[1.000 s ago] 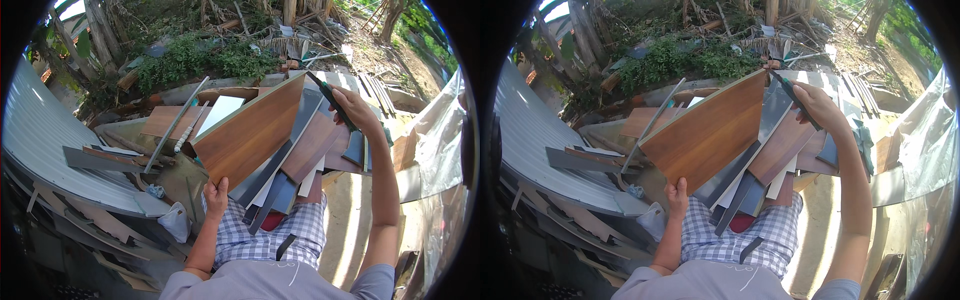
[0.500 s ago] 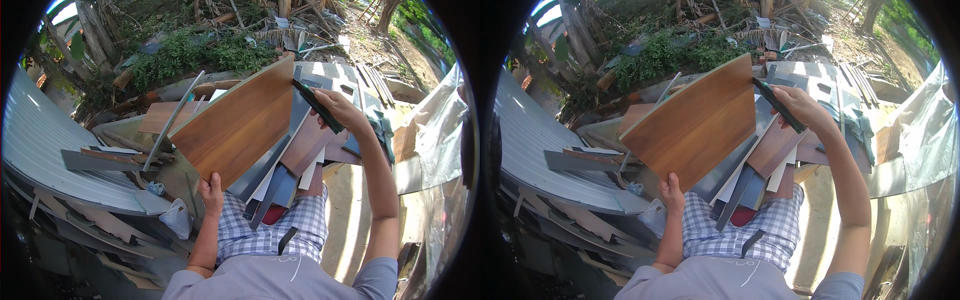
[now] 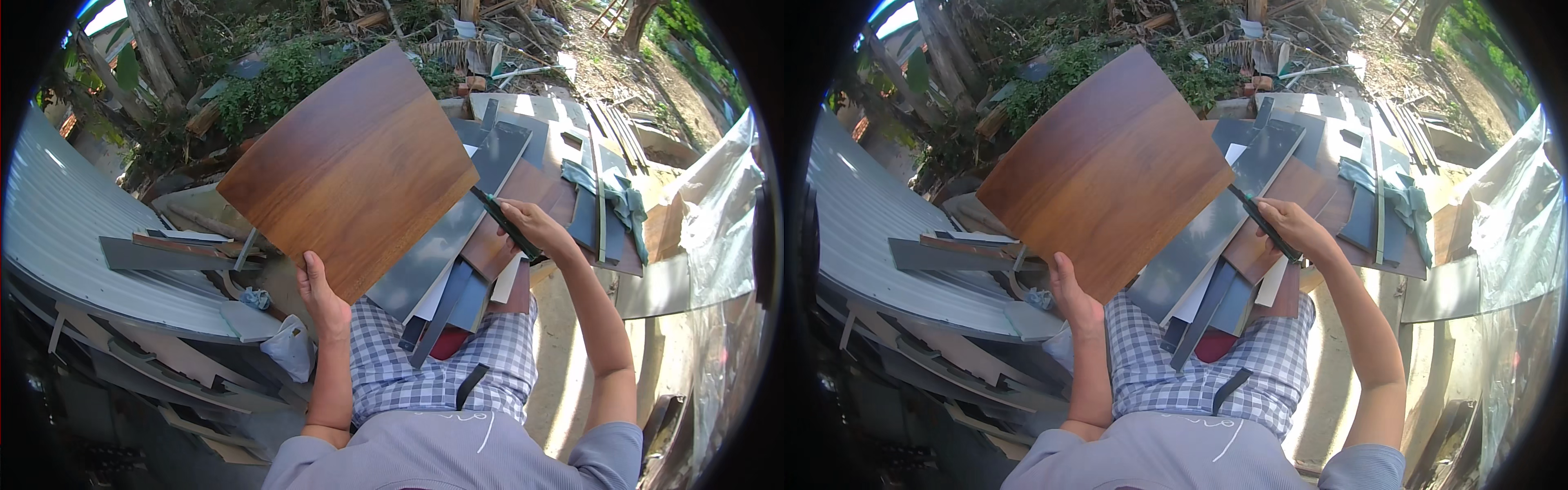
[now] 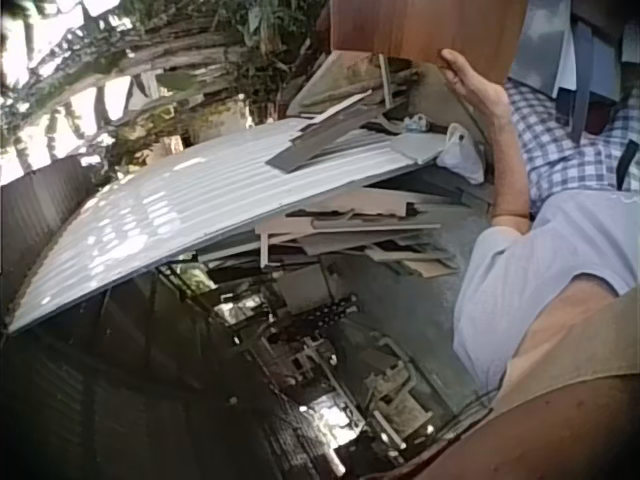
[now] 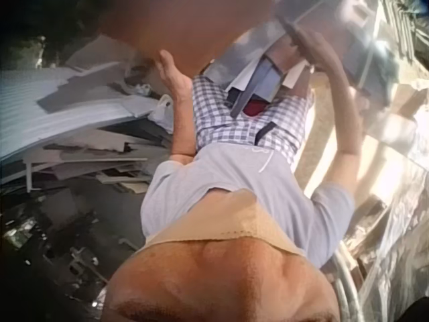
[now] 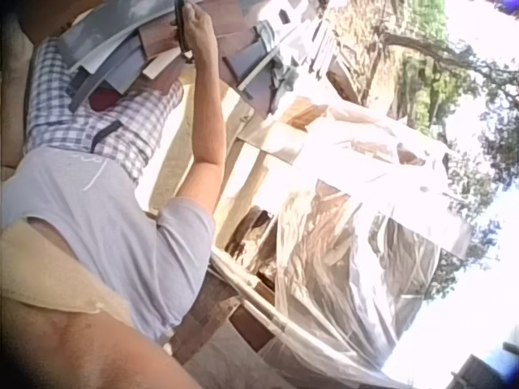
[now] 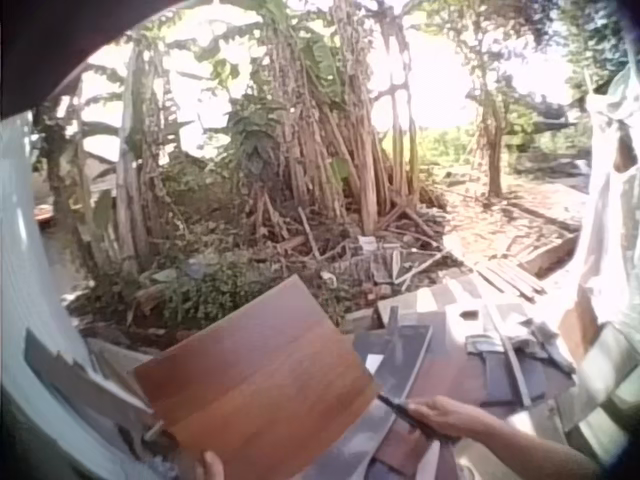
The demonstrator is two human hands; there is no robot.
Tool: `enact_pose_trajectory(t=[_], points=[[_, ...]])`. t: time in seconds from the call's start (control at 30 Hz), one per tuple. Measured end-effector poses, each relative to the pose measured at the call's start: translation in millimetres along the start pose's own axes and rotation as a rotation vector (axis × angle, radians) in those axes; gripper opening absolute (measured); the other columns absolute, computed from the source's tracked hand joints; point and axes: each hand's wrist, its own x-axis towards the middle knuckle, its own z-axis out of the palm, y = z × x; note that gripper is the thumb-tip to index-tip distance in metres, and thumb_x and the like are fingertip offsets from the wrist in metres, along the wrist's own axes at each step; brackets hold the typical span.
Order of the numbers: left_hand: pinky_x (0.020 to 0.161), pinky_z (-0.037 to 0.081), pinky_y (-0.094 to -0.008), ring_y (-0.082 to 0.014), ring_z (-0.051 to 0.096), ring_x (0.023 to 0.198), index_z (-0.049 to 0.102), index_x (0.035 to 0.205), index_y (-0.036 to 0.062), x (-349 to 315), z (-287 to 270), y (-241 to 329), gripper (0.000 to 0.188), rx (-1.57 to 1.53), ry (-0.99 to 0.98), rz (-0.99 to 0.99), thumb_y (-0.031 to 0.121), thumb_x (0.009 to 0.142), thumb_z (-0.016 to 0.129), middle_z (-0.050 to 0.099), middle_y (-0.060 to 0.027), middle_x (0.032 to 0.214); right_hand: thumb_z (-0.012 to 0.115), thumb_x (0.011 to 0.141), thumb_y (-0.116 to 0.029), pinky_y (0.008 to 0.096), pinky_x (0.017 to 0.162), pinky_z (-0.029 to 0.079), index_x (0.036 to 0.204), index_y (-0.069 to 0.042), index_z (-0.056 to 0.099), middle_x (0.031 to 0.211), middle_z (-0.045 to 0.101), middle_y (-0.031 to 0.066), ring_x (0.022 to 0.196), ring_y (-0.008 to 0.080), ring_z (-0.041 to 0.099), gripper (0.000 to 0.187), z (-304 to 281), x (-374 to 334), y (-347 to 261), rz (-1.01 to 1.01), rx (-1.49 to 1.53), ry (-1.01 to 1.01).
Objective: Trimming the excess laminate or edge banding from wooden panels using a utility knife.
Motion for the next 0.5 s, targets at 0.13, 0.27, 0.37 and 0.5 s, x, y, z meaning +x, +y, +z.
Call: enact_pose_trajectory(t=[0.13,0.27,0.37,0.5], points=[[0.096,0.042,-0.0344,-0.0167,0.051,0.111,0.048,0.124,0.0067,-4,7,2,0.047,-0.005,0.031,-0.093,0.039,0.091,0.057,0.053,-0.0066,0.12,0.044,0.097,-0.04,0.0213,0.052,0.045,0.129,-0.004,0.046,0.076,0.049,-0.0007,0.059,0.0063,0.05,0.049,-8,6,24,-0.051,0.197,0.289],[0.097,0.043,-0.0363,-0.0189,0.051,0.112,0.047,0.124,0.0062,-9,8,-1,0.045,-0.09,0.055,-0.236,0.036,0.092,0.057,0.051,-0.0078,0.122,0.045,0.097,-0.039,0.0209,0.054,0.04,0.136,-0.005,0.038,0.077,0.047,-0.0019,0.062,0.0061,0.045,0.052,20,-2,35,-0.383,-0.039,0.574],[0.097,0.043,-0.0389,-0.0214,0.052,0.113,0.043,0.126,0.0048,-1,7,-3,0.043,-0.203,0.081,-0.381,0.031,0.093,0.055,0.05,-0.0093,0.124,0.044,0.096,-0.03,0.0326,0.07,0.045,0.141,-0.007,0.031,0.095,0.048,0.0109,0.081,0.0219,0.051,0.052,81,-30,11,-0.51,-0.276,0.649],[0.097,0.045,-0.0418,-0.0245,0.052,0.114,0.039,0.128,0.0022,5,33,-9,0.04,-0.395,0.05,-0.637,0.023,0.096,0.05,0.05,-0.012,0.126,0.066,0.076,-0.005,0.0394,0.071,0.048,0.141,-0.013,0.032,0.108,0.046,0.0175,0.088,0.0324,0.053,0.073,148,-52,21,-0.878,-0.43,0.585]])
